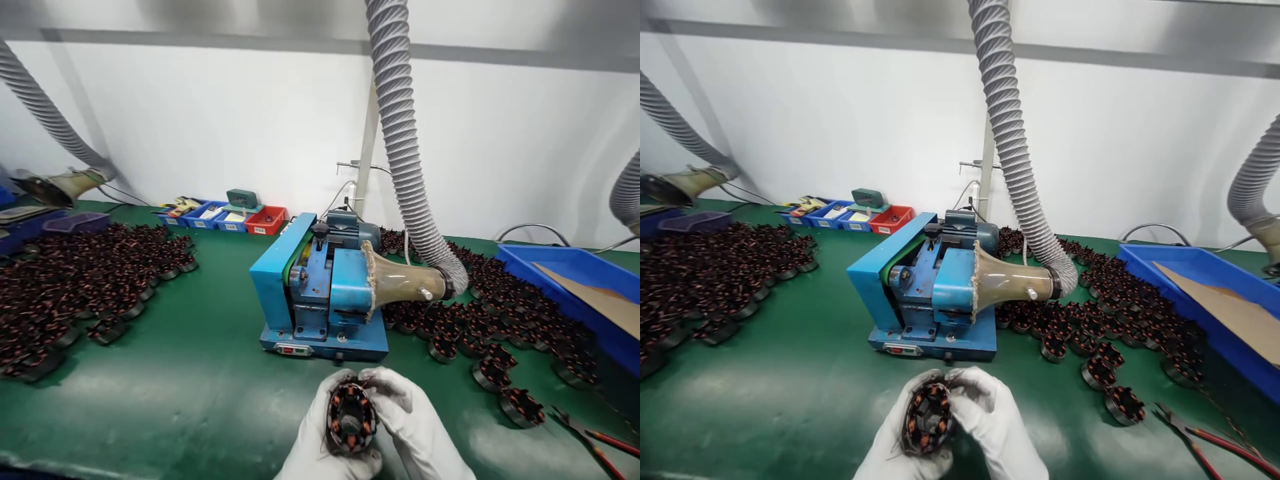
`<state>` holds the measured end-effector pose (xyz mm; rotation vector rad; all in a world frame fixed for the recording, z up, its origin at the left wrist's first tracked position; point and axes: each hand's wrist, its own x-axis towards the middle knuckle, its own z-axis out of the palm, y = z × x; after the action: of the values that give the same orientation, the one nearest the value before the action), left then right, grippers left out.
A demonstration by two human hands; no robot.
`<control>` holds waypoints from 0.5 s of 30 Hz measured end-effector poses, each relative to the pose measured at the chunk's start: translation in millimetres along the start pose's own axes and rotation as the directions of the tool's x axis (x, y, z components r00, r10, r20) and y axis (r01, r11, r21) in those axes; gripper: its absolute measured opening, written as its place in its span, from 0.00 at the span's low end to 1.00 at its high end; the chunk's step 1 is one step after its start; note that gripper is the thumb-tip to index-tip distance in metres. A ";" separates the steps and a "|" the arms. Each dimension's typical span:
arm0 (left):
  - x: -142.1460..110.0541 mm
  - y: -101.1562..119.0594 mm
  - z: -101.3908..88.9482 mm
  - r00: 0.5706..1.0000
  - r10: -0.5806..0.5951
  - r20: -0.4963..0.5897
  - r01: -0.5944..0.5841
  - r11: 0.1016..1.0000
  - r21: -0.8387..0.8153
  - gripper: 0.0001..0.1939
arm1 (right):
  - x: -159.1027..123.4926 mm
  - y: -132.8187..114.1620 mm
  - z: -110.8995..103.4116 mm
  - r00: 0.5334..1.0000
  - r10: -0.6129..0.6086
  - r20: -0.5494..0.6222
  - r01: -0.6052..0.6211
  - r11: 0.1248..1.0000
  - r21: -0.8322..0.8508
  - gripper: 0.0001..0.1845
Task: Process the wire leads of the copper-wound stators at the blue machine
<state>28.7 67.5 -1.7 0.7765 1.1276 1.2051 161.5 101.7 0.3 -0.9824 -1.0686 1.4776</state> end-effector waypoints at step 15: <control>33.8 -6.7 4.9 0.934 0.345 -0.093 -0.312 0.913 0.261 0.27 | 25.2 7.7 12.7 0.972 -0.182 -0.150 0.158 0.974 -0.159 0.18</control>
<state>34.6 99.2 -14.8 1.1193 1.3098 1.4350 143.7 124.2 -4.8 -1.0673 -1.1237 1.1709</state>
